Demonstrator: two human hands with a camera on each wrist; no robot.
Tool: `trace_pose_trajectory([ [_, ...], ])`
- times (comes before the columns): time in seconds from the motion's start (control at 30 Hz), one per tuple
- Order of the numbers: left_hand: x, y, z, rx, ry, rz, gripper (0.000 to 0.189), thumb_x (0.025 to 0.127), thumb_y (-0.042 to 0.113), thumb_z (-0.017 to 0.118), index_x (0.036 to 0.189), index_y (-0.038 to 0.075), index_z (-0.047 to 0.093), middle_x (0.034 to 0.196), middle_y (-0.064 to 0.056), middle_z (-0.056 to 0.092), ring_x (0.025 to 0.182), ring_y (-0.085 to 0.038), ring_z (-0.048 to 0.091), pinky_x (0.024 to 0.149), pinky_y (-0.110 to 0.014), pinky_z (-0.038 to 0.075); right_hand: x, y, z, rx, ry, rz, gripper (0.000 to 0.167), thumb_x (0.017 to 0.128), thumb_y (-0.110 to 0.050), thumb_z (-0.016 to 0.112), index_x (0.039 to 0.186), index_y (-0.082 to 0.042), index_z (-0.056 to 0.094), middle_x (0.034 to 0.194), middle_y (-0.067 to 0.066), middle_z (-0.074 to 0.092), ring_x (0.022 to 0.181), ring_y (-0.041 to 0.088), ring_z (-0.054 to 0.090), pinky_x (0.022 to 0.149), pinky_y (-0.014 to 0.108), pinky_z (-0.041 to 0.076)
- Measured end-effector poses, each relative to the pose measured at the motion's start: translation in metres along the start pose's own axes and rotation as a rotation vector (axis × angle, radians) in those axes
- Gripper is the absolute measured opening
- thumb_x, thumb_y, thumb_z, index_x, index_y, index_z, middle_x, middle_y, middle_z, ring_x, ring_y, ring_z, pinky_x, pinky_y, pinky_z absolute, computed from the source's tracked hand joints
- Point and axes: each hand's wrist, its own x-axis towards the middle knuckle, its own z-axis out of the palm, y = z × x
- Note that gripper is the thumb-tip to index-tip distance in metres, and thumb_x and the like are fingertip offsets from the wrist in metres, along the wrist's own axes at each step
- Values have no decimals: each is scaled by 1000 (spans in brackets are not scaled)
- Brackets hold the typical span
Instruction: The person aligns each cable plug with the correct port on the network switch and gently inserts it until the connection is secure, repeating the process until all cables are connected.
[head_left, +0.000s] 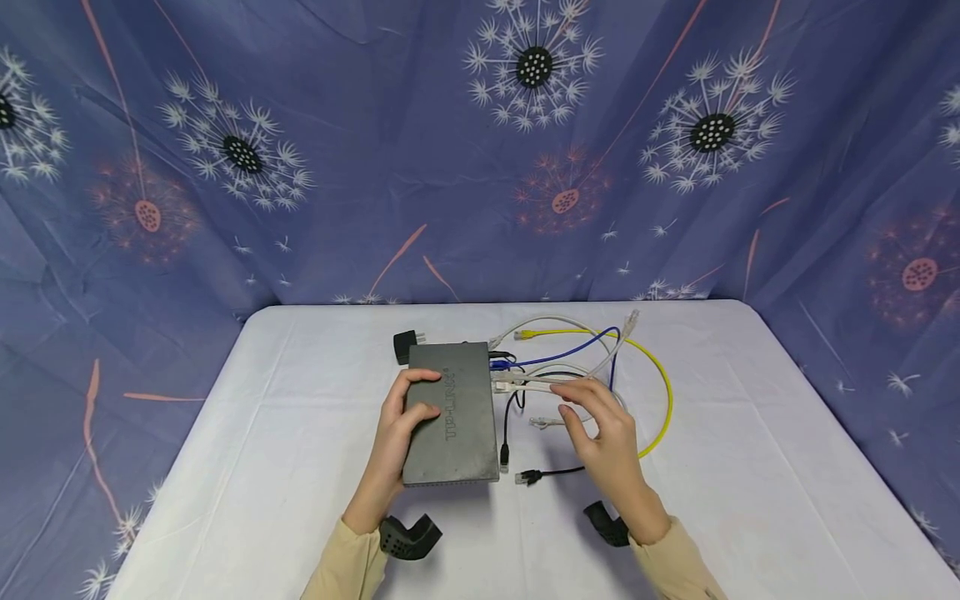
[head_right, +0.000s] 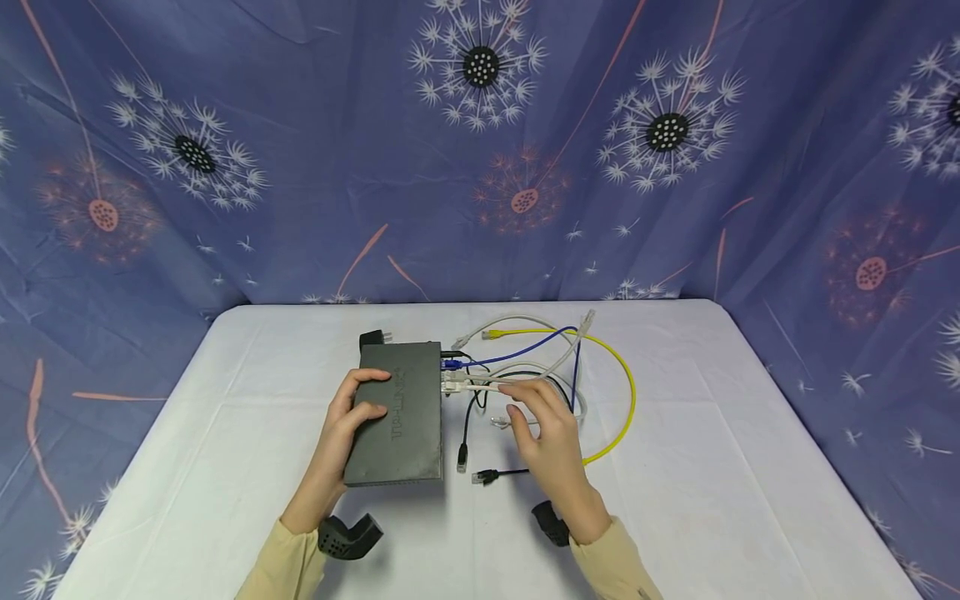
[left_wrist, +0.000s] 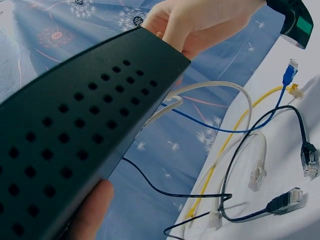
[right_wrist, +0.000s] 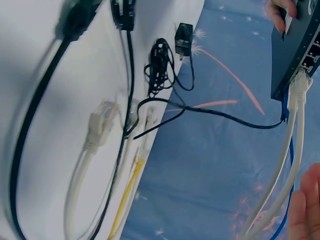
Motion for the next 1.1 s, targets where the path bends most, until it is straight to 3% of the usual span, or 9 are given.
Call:
trace_pose_trajectory([
  [0.2,0,-1,-1,-1,-2,-1,40,82,0,51,121,9,56,123,-11,46,102,-30,45,83,-40,37,-8,5,-5,-25,1,15,44,66,21,70,104,-1,70,96,10,64,79,23,59,73,23,45],
  [0.53,0,-1,-2,1,16,-12,40,83,0,51,121,10,56,127,-9,44,106,-28,42,87,-43,32,-17,-2,-15,-25,-39,110,37,73,18,68,106,0,69,97,9,64,80,20,58,77,16,43],
  [1.1,0,-2,-4,3,14,-9,41,82,-1,50,121,9,55,125,-10,45,106,-28,43,86,-42,33,-32,-5,-12,-7,-90,134,36,73,18,67,105,1,68,98,10,63,73,18,61,71,16,46],
])
